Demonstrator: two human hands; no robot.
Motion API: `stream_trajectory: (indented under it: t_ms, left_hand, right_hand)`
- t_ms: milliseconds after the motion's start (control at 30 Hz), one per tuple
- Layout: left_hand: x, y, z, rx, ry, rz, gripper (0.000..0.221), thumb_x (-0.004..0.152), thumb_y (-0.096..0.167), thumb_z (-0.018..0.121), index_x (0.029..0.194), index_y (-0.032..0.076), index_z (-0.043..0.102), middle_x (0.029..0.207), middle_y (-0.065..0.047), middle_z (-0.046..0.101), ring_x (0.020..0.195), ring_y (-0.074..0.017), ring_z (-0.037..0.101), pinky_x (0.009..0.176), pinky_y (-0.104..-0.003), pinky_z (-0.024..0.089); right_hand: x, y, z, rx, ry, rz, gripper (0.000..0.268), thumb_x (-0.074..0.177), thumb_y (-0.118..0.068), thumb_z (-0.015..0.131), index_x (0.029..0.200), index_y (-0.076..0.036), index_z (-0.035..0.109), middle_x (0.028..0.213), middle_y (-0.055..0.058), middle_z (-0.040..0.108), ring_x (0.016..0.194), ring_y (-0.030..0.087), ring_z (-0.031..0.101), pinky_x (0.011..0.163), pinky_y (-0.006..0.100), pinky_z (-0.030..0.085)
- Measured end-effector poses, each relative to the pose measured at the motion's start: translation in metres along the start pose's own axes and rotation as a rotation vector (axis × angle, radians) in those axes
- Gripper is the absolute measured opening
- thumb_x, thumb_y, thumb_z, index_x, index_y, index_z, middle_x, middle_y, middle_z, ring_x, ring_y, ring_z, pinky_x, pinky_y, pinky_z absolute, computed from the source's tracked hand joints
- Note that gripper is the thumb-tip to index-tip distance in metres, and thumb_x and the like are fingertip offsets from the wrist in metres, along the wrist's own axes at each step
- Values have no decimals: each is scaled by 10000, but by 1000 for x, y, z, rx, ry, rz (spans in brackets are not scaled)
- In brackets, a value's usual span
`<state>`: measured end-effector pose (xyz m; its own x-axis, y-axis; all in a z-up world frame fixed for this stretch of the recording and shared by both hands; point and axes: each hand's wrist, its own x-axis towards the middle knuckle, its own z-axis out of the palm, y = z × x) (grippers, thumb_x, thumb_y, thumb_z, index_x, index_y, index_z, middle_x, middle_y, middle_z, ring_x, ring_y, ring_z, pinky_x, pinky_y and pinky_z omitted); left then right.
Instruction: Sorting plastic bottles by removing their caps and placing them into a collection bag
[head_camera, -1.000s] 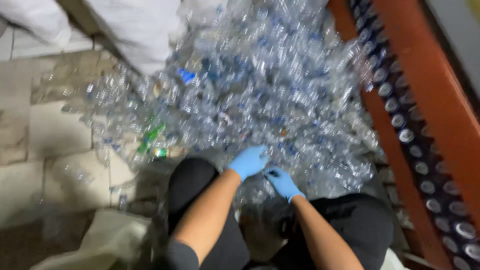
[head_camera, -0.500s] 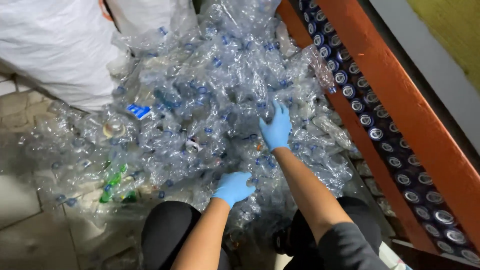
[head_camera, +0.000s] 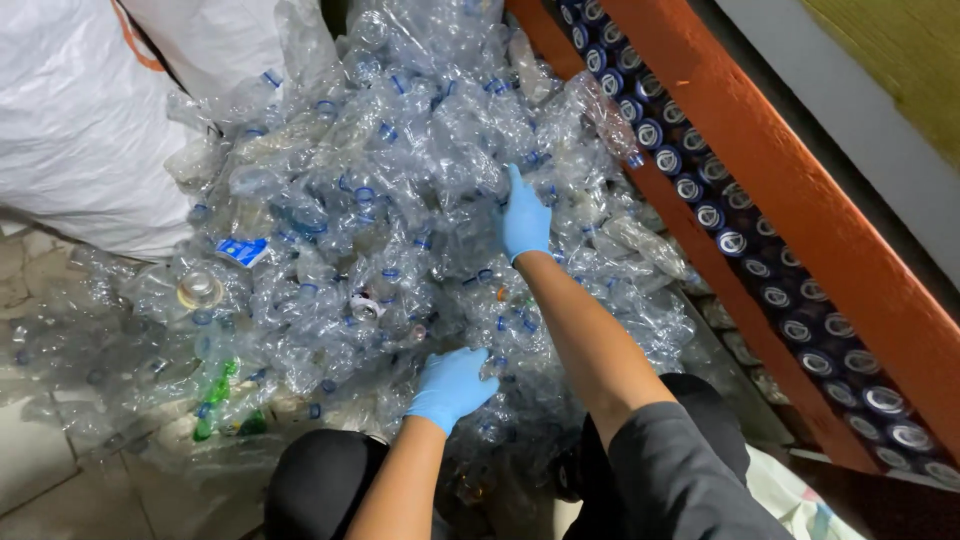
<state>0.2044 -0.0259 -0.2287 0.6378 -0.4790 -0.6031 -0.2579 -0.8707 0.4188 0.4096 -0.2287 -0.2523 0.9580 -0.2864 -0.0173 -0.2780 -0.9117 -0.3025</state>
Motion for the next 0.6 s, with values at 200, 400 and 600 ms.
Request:
stream_trajectory:
  t_ms: [200, 400, 600]
  left_hand:
    - [-52, 25, -43, 3, 176, 19, 649, 934, 503, 588, 1514, 245, 453, 1526, -110, 508, 1417, -363, 470, 1125, -587, 381]
    - [-87, 51, -64, -26, 545, -73, 970, 866, 423, 753, 1641, 182, 223, 1687, -186, 184, 1540, -438, 188, 1169, -663, 260]
    - [-114, 66, -63, 120, 860, -141, 1061, 806, 432, 793, 1647, 192, 192, 1698, -198, 122, 1550, -444, 143, 1206, -624, 194]
  right_hand:
    - [-54, -16, -73, 95, 149, -47, 649, 986, -285, 560, 1580, -191, 315, 1208, 144, 625, 1123, 361, 654, 907, 523, 540]
    - [-124, -16, -150, 425, 231, -189, 512, 1020, -235, 532, 1515, -121, 475, 1378, 163, 631, 1270, 370, 593, 1058, 531, 469]
    - [-170, 10, -153, 407, 44, -261, 206, 963, -428, 643, 1036, -250, 717, 759, 20, 720, 841, 267, 726, 800, 432, 563]
